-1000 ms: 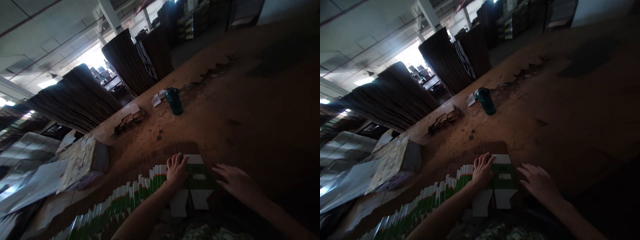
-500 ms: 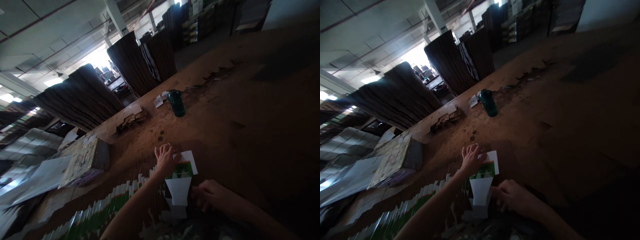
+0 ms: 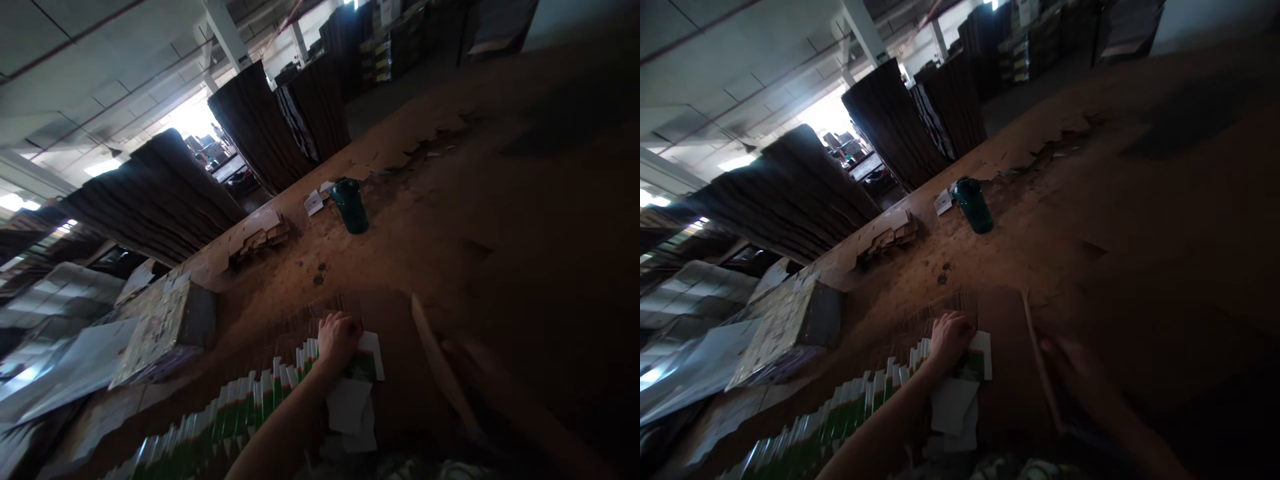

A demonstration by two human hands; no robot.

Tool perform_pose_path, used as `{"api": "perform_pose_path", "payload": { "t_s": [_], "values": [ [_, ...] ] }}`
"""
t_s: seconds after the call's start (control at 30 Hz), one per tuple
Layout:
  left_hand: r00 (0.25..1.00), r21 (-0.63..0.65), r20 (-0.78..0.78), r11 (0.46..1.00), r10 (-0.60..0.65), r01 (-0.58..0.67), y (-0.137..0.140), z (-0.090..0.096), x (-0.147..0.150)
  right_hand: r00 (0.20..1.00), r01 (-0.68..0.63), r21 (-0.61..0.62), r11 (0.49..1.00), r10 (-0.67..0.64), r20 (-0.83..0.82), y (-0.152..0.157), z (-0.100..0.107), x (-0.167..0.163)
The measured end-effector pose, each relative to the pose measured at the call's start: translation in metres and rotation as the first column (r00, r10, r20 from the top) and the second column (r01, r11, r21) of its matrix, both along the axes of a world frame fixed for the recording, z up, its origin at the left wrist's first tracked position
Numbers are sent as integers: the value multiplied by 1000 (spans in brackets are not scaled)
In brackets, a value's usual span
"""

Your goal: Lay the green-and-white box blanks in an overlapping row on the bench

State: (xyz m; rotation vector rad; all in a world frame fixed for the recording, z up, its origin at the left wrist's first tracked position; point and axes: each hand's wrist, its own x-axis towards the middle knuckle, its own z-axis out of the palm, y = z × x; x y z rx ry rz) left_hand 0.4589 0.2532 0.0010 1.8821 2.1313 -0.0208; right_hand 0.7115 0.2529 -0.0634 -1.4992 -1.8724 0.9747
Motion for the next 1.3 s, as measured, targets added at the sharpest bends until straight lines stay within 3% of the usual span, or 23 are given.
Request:
{"api": "perform_pose_path", "payload": {
  "t_s": [0.1,0.2,0.27,0.4,0.57,0.73,0.83,0.97,1.03,1.13,1.2,1.3],
  "values": [
    [1000,16,-19,1000,7,-7,-2,-4,1,990,-135,-1,991,135,-29,-26,-28,-41],
    [1000,25,-19,1000,-2,2,-4,-7,1,984,-172,-80,982,175,33,-47,-50,-61],
    [1000,30,-7,999,-19,19,-4,-8,1,984,-165,-63,984,169,65,-54,-60,-66],
    [999,22,-13,999,-29,29,-4,-8,2,988,-129,80,988,121,97,-57,-69,-72],
    [1000,2,2,1000,-25,25,-3,-5,3,974,-210,84,974,201,102,-56,-70,-69],
    [999,-18,-18,999,-37,37,-5,-7,5,969,-227,39,973,222,112,-53,-59,-65],
    [993,21,7,993,-118,118,-9,-9,6,952,-283,-2,959,281,123,-42,-46,-61],
    [982,-3,8,982,-187,187,-11,-12,9,916,-344,-61,937,350,198,-21,-38,-24],
    [986,-19,12,986,-166,167,-10,-15,11,917,-286,0,958,273,291,-13,-41,11],
    [985,-4,28,985,-171,172,-8,-21,17,894,-138,149,979,58,445,-6,-41,62],
    [984,6,40,985,-172,172,-5,-23,21,882,-61,108,992,3,472,-1,-25,78],
    [987,-12,106,992,-121,123,1,-17,23,938,-84,-162,983,133,320,6,30,54]
  ]
}}
